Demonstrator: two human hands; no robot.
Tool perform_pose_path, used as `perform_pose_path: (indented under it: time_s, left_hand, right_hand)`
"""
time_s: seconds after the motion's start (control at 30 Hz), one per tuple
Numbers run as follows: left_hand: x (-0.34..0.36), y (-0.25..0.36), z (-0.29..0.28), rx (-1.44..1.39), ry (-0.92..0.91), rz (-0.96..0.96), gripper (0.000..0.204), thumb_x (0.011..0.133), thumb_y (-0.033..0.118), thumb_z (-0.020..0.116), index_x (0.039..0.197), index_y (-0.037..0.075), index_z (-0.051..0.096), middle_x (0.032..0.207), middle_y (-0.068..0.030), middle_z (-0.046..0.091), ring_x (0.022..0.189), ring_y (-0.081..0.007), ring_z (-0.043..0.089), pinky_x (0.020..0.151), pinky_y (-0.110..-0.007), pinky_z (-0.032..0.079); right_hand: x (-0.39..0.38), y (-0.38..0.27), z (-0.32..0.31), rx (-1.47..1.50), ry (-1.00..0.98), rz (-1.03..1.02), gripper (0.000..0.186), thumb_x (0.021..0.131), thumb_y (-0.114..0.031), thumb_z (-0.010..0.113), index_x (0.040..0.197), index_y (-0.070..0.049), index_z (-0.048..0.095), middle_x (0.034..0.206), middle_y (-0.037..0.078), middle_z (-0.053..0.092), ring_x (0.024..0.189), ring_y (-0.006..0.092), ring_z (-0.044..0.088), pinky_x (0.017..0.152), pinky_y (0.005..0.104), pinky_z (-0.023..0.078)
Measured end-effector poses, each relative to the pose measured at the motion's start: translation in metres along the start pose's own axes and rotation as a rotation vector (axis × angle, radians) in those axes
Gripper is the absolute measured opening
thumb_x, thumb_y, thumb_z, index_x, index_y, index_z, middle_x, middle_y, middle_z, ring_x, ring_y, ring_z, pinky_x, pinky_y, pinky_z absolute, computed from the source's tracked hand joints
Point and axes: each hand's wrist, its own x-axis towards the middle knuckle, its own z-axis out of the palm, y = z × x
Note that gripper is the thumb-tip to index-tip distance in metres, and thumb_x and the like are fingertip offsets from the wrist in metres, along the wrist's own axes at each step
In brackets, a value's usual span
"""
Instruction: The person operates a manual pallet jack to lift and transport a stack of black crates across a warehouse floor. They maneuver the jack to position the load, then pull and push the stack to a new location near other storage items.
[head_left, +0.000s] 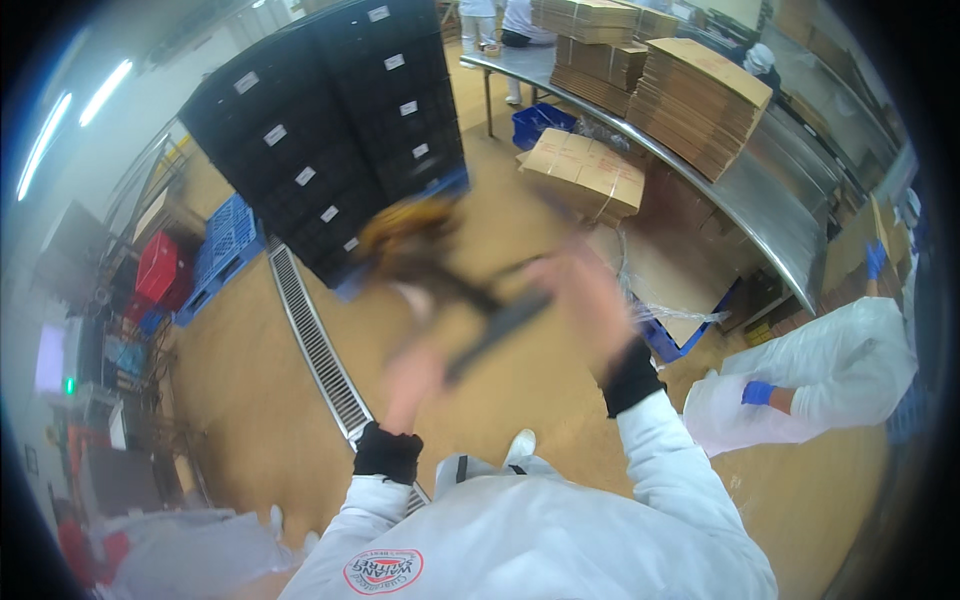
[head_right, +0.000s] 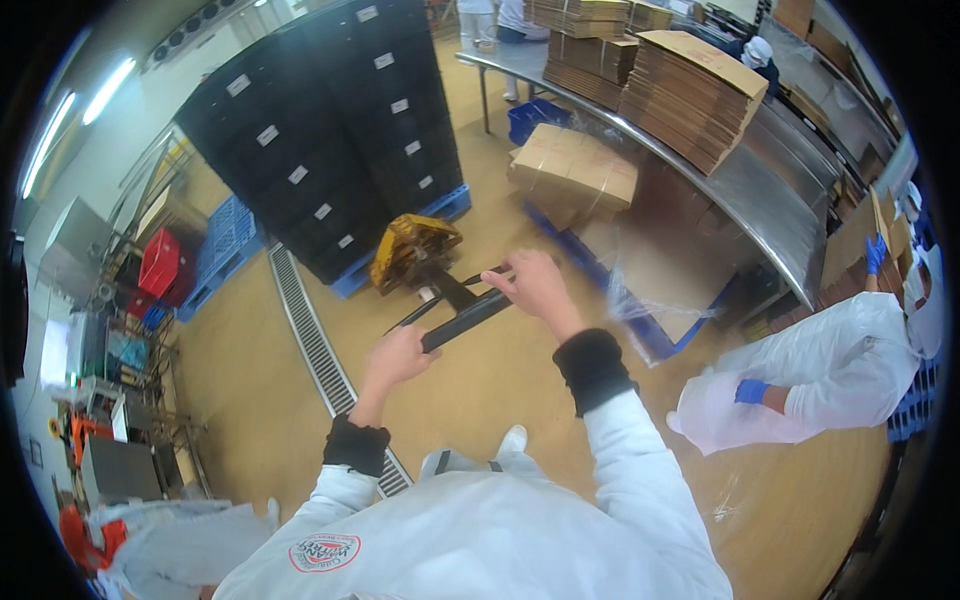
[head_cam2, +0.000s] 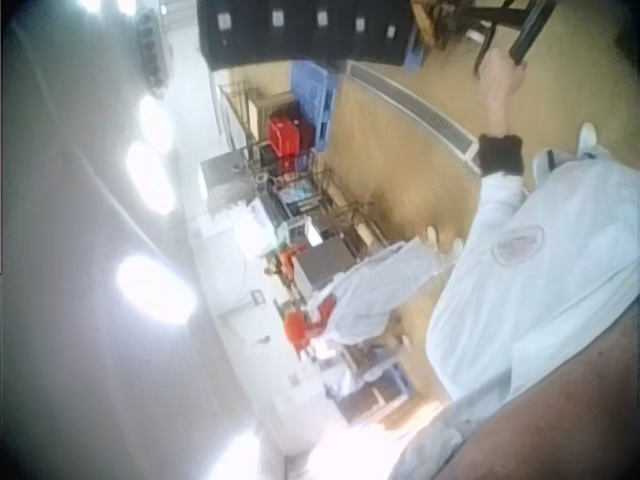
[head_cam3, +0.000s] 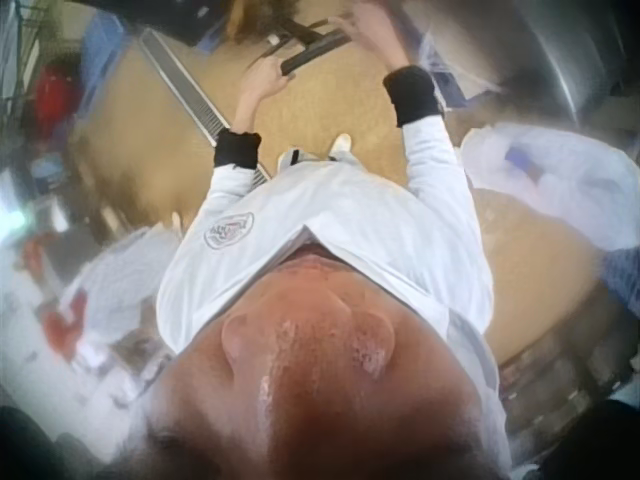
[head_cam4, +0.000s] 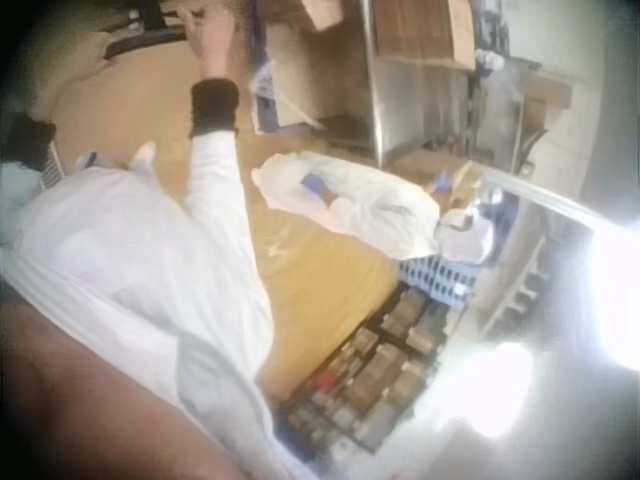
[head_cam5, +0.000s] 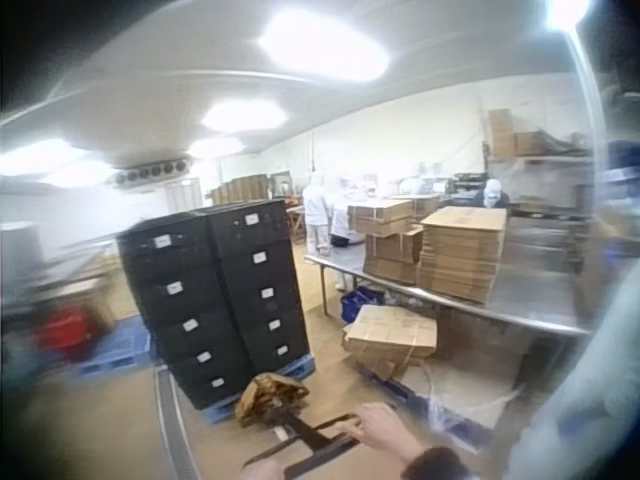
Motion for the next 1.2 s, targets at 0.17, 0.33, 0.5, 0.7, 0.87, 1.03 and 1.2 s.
perform_pose_path:
  time_s: [0.17,0.33,0.5,0.7,0.87,1.03,1.2]
  left_hand:
    - [-0.068,0.06,-0.009,-0.06,-0.063,-0.008,0.03,0.082,0.031,0.076,0.095,0.004,0.073,0.086,-0.0205,0.071,0.086,-0.0397,0.067,0.075,-0.049,0.052]
    - [-0.13,0.048,0.015,-0.037,-0.07,0.068,0.032,0.081,0.032,0.076,0.094,0.003,0.073,0.085,-0.02,0.07,0.084,-0.0392,0.067,0.074,-0.048,0.052]
    - [-0.189,0.022,0.05,-0.034,-0.03,0.053,0.033,0.08,0.034,0.076,0.094,0.003,0.073,0.083,-0.0195,0.07,0.083,-0.0387,0.067,0.073,-0.047,0.052]
    - [-0.25,0.057,0.098,-0.119,0.001,-0.072,0.033,0.08,0.035,0.077,0.091,0.004,0.073,0.082,-0.0188,0.07,0.081,-0.038,0.067,0.072,-0.046,0.052]
    - [-0.322,0.078,0.136,0.112,0.181,-0.082,0.03,0.078,0.034,0.077,0.086,0.005,0.075,0.081,-0.0189,0.07,0.081,-0.0377,0.068,0.072,-0.045,0.052]
    - [-0.38,0.124,0.149,-0.086,0.198,-0.149,0.028,0.078,0.033,0.076,0.085,0.006,0.075,0.081,-0.0185,0.07,0.081,-0.0382,0.068,0.07,-0.046,0.053]
    - [-0.425,0.258,0.164,0.078,0.119,-0.262,0.026,0.078,0.032,0.075,0.085,0.007,0.076,0.085,-0.0173,0.072,0.084,-0.0376,0.069,0.074,-0.046,0.055]
  right_hand:
    - [-0.06,0.001,-0.001,-0.35,-0.095,-0.145,0.073,0.096,-0.063,0.047,0.064,-0.003,0.073,0.066,0.018,0.068,0.069,0.0367,0.068,0.071,0.0469,0.051]
    - [-0.135,0.008,0.03,-0.574,-0.171,-0.02,0.069,0.095,-0.06,0.051,0.064,-0.004,0.073,0.063,0.016,0.068,0.065,0.034,0.068,0.066,0.0446,0.049]
    - [-0.205,-0.014,0.015,-0.459,0.126,-0.29,0.064,0.094,-0.059,0.054,0.063,-0.006,0.074,0.062,0.015,0.068,0.064,0.0325,0.069,0.067,0.0467,0.049]
    - [-0.277,-0.027,-0.034,-0.337,-0.086,-0.159,0.061,0.094,-0.056,0.055,0.066,-0.006,0.074,0.064,0.015,0.069,0.065,0.0325,0.07,0.068,0.0458,0.051]
    - [-0.345,-0.041,-0.071,-0.297,-0.087,-0.29,0.057,0.095,-0.052,0.055,0.067,-0.006,0.075,0.065,0.015,0.069,0.066,0.0318,0.07,0.066,0.0437,0.053]
    - [-0.407,-0.049,-0.103,-0.334,-0.101,-0.303,0.055,0.094,-0.051,0.055,0.069,-0.005,0.075,0.064,0.015,0.069,0.066,0.0317,0.069,0.063,0.0432,0.053]
    - [-0.465,-0.021,-0.164,-0.153,0.058,-0.394,0.055,0.093,-0.049,0.055,0.067,-0.004,0.075,0.066,0.016,0.069,0.066,0.0329,0.069,0.064,0.0451,0.052]
